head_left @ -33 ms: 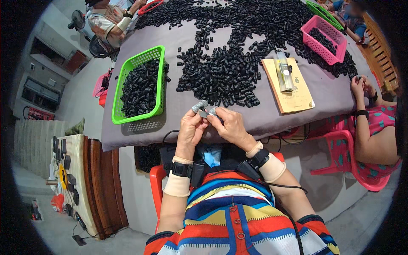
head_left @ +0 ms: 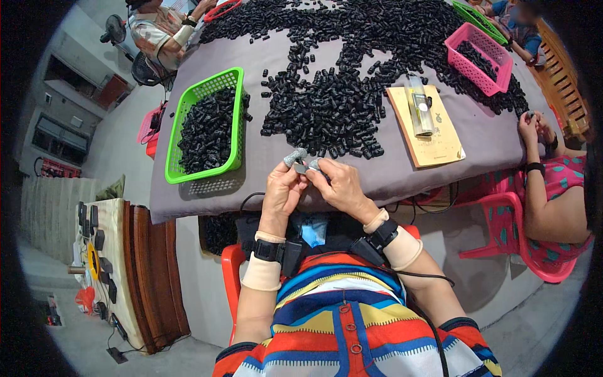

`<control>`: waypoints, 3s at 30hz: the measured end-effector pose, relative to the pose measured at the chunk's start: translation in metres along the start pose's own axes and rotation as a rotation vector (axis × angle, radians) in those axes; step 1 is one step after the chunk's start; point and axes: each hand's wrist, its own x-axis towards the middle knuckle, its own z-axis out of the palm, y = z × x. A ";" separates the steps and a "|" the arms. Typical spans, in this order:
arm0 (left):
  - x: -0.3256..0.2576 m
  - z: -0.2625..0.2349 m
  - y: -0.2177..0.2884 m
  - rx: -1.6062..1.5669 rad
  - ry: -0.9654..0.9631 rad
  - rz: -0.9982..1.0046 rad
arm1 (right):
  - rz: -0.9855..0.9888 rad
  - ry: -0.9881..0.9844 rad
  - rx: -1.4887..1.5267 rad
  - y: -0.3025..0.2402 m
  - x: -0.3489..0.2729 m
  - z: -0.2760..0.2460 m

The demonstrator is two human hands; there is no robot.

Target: Assembling small grey plastic shoe components by hand.

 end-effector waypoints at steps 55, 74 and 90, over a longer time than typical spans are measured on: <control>0.004 -0.007 0.003 -0.018 -0.080 -0.083 | -0.044 -0.020 -0.025 0.002 -0.001 0.004; -0.008 0.013 0.031 0.249 0.058 0.001 | 0.213 0.083 0.251 0.014 0.003 0.003; 0.018 -0.004 0.124 1.533 0.674 0.650 | 0.400 0.135 0.637 0.025 0.008 -0.002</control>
